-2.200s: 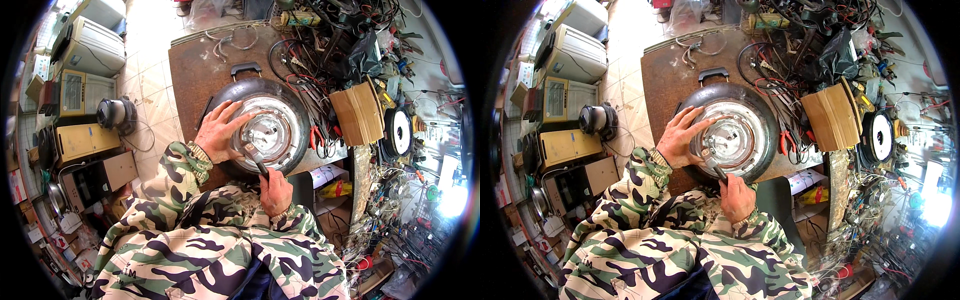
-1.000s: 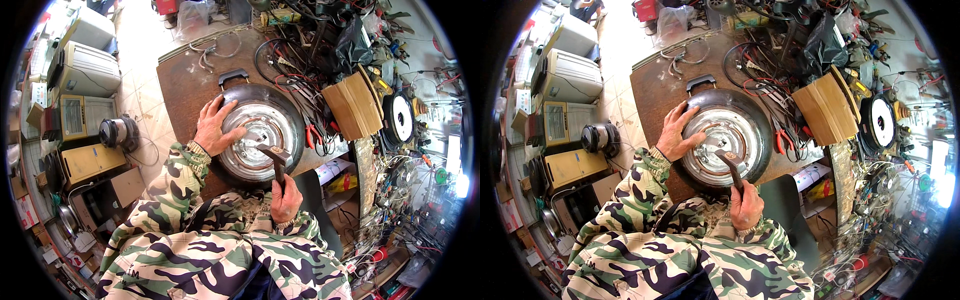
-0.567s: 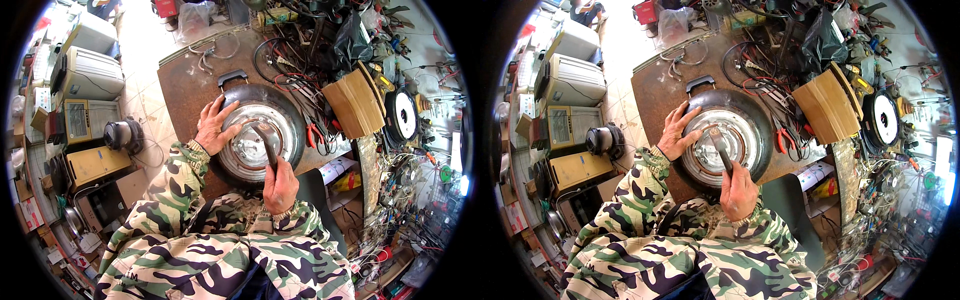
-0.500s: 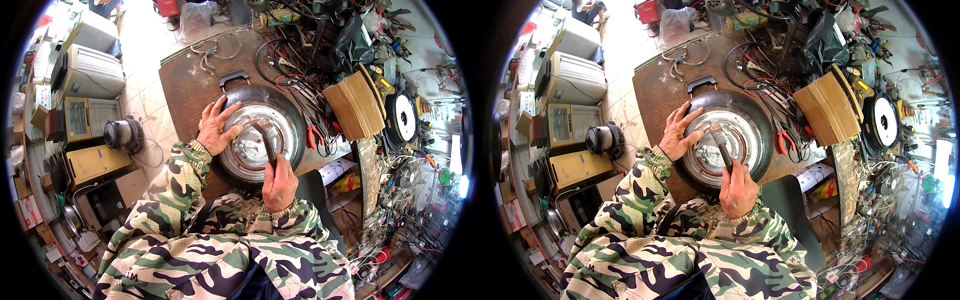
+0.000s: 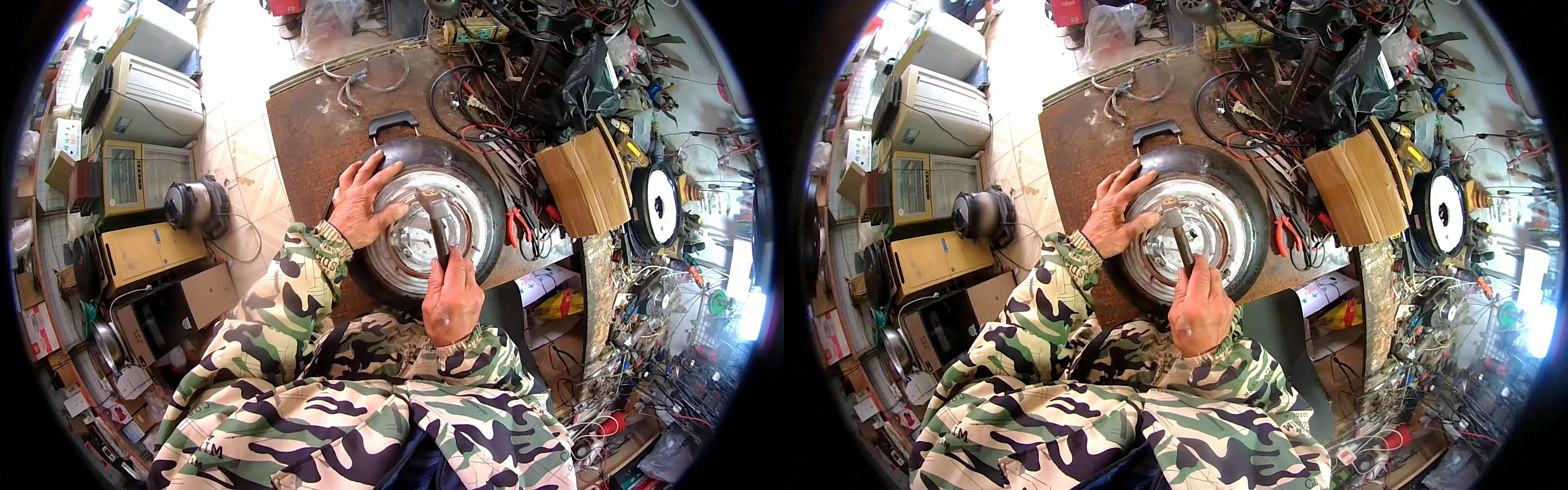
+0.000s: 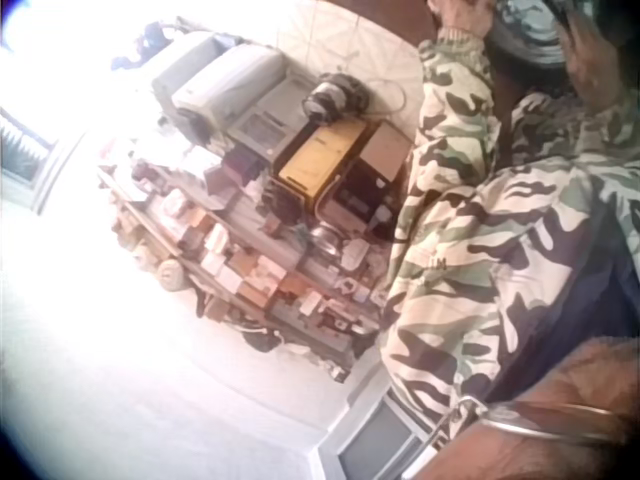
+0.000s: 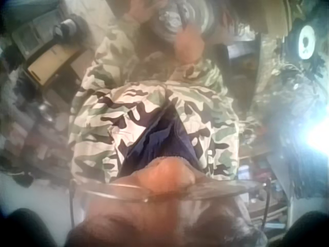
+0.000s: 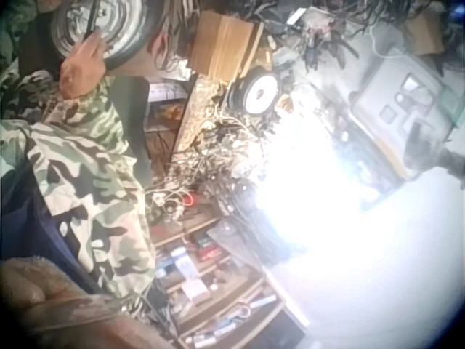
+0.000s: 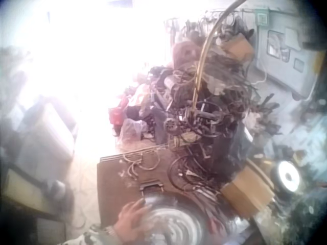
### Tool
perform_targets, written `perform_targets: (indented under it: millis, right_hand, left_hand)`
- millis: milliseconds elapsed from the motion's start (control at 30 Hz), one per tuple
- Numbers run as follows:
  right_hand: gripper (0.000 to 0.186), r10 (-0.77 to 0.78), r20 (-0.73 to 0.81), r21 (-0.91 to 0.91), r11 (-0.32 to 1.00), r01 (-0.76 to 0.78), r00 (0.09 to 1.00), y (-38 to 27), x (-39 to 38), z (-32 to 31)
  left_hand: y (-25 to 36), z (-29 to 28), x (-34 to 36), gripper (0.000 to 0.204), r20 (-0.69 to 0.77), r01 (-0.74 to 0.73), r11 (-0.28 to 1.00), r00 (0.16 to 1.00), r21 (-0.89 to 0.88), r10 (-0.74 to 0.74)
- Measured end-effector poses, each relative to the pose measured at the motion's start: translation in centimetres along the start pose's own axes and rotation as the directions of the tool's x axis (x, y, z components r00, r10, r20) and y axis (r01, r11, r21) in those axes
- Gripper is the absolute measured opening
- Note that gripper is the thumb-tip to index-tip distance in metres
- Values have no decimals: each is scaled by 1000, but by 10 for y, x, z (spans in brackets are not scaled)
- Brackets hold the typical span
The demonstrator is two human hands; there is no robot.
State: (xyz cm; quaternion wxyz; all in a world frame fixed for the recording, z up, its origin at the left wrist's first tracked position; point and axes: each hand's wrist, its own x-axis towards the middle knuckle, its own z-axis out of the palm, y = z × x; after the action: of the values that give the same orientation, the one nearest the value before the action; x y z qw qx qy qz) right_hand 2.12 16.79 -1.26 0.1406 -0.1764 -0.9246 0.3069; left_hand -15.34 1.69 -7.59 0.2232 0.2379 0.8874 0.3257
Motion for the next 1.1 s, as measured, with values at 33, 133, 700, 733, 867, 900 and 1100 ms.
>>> perform_targets:
  millis: [33,133,700,733,867,900,1100]
  right_hand:
    - [37,-6,-4,22,1000,6,1000,0,-1,-1]
    - [37,-20,-6,49,999,20,1000,-3,0,-4]
    - [37,-10,24,26,1000,9,1000,-1,-2,1]
    - [36,24,90,10,1000,-25,996,0,-1,1]
    - [36,-10,48,41,999,8,999,0,0,-1]
    - [36,-6,61,31,1000,4,998,-1,0,-1]
    - [35,-32,11,38,999,32,999,2,-3,0]
  left_hand:
    - [1,-1,-1,85,0,3,1000,1000,11,-3]
    - [-1,-2,-2,85,-8,-9,1000,1000,5,9]
    - [1,0,0,84,9,-13,999,1000,34,13]
    - [1,0,0,84,10,-14,999,1000,44,14]
    - [4,-3,-1,83,2,-1,1000,1000,10,1]
    - [3,-3,-1,83,3,-6,1000,1000,17,6]
    - [0,-2,0,87,7,-10,1000,1000,2,10]
